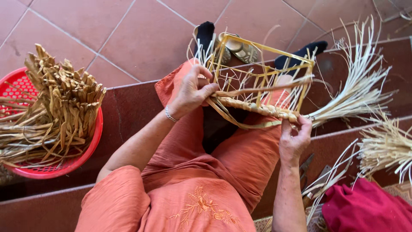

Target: The person weaves dried plant fibers into a rectangular basket frame, interlacing strands by hand to form a tight base. They trim excess fibers with scissors and then trim a bundle of dried fibers to prepare additional material.

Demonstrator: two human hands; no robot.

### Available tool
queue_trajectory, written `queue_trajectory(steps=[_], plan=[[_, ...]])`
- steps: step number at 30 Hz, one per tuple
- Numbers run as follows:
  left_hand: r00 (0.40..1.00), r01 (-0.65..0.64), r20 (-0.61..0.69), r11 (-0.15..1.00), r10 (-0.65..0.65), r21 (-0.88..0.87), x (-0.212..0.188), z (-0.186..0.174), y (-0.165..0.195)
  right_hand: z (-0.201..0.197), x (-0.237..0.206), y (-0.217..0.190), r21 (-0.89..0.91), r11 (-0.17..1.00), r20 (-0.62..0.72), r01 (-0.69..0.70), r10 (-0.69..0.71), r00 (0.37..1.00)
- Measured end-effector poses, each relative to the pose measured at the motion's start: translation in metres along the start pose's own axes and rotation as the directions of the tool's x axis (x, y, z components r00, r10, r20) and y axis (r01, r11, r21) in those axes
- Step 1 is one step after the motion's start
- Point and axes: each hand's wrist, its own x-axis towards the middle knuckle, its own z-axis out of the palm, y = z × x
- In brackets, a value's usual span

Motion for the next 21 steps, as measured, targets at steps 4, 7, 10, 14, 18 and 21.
queue_trajectory(steps=[4, 7, 10, 14, 18, 21], plan=[[0.981, 0.174, 0.127, 0.958, -0.148, -0.229, 0.011, -0.005, -0.013, 0.008, 0.006, -0.018, -0.208, 0.968, -0.011, 0.14, -0.146, 0.989], [0.977, 0.175, 0.165, 0.946, -0.133, -0.274, 0.012, -0.011, -0.025, 0.028, 0.007, -0.041, -0.223, 0.913, -0.095, 0.341, -0.369, 0.925], [0.973, 0.113, 0.223, 0.961, -0.056, -0.251, 0.008, -0.023, -0.032, 0.063, -0.001, -0.071, -0.131, 0.806, 0.096, 0.577, -0.569, 0.817], [0.947, -0.086, 0.311, 0.996, 0.084, -0.007, 0.0, -0.035, -0.03, 0.1, -0.01, -0.109, -0.092, 0.84, 0.411, 0.535, -0.458, 0.789], [0.893, -0.366, 0.312, 0.927, 0.325, 0.085, -0.004, -0.046, -0.018, 0.098, -0.003, -0.148, -0.117, 0.876, 0.392, 0.467, -0.392, 0.832], [0.893, -0.39, 0.324, 0.897, 0.313, 0.207, -0.01, -0.046, -0.007, 0.08, 0.002, -0.179, -0.221, 0.679, 0.396, 0.701, -0.594, 0.7]])
